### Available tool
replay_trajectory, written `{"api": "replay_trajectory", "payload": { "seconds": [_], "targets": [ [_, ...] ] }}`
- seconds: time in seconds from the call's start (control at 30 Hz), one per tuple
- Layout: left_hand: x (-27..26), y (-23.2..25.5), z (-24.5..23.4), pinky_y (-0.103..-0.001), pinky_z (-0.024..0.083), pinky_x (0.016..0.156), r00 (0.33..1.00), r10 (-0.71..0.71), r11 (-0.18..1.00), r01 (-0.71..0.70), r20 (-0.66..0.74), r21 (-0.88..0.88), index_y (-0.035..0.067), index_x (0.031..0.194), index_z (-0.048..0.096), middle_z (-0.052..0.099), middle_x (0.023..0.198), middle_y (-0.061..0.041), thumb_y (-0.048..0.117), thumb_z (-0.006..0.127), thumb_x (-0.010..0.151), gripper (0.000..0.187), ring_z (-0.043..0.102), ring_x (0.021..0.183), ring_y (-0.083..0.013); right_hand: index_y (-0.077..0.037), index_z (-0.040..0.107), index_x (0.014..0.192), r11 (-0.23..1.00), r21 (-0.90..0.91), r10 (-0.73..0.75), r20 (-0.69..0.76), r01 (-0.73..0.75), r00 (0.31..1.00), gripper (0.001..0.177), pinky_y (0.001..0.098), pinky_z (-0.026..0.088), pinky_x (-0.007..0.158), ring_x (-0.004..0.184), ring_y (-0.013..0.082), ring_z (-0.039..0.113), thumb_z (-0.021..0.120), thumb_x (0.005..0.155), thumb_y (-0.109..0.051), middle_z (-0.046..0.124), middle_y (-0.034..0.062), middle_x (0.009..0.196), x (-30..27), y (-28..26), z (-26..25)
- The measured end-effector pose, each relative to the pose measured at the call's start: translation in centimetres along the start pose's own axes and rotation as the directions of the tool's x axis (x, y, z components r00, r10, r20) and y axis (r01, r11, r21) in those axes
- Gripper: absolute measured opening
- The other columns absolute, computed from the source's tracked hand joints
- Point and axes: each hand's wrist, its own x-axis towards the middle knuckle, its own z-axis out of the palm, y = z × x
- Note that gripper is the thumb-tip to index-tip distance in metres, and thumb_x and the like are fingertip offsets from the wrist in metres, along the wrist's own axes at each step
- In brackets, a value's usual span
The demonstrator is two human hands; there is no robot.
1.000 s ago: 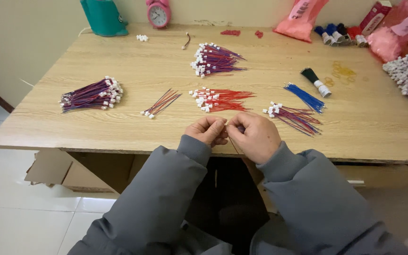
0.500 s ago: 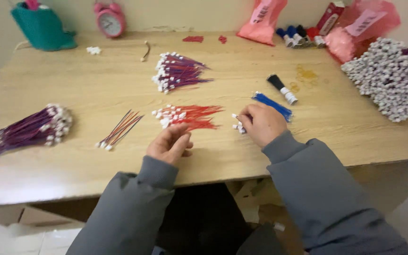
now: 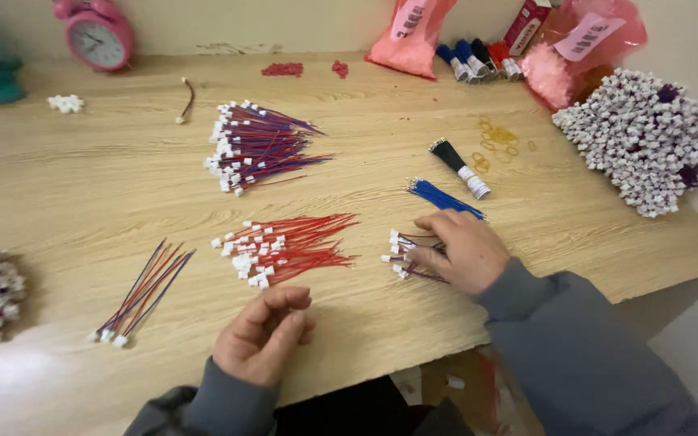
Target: Bundling small electronic wires with connectors using plastic ties
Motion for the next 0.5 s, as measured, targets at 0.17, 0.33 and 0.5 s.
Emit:
{"api": "replay_trajectory", "payload": {
  "seconds": [0.17,0.33,0.5],
  "targets": [
    [-0.8,1.2,0.5,-0.026,0.061,0.069,0.998,0.044,0.998,-0.045,0.039,0.046,0.0,0.111,0.068,0.073,0.096,-0.009,0.001,0.067,0.083,0.028,0.071,0.07,-0.0171,-0.015,0.054,0.132,0.997,-0.072,-0.02,0.136,0.03,0.991,0.085,0.0431,0.04,0.095,0.116,0.0269,0.049,0.062,0.071,-0.074,0.056,0.0057,0.128,-1.6,0.9,0.1],
    [-1.0,3.1,1.7,-0.021,0.057,0.062,0.96,0.257,0.957,-0.269,0.106,0.111,0.002,0.104,0.071,0.067,0.096,-0.007,0.004,0.067,0.084,0.02,0.066,0.067,-0.0127,-0.017,0.068,0.114,0.995,-0.015,-0.099,-0.103,0.098,0.99,0.036,0.0416,0.045,0.084,0.095,0.0257,0.058,0.063,0.088,-0.041,0.064,0.0037,0.101,-1.4,2.5,1.8],
    [-0.3,3.2,1.1,-0.025,0.051,0.078,0.913,0.357,0.883,-0.398,0.196,0.249,0.007,0.105,0.069,0.069,0.096,-0.006,0.009,0.067,0.085,0.02,0.066,0.085,-0.0146,-0.01,0.064,0.104,0.981,-0.165,-0.11,-0.07,0.097,0.991,0.024,0.0443,0.048,0.075,0.086,0.0316,0.061,0.062,0.09,-0.03,0.063,0.0105,0.097,0.1,4.0,4.0]
  ]
}}
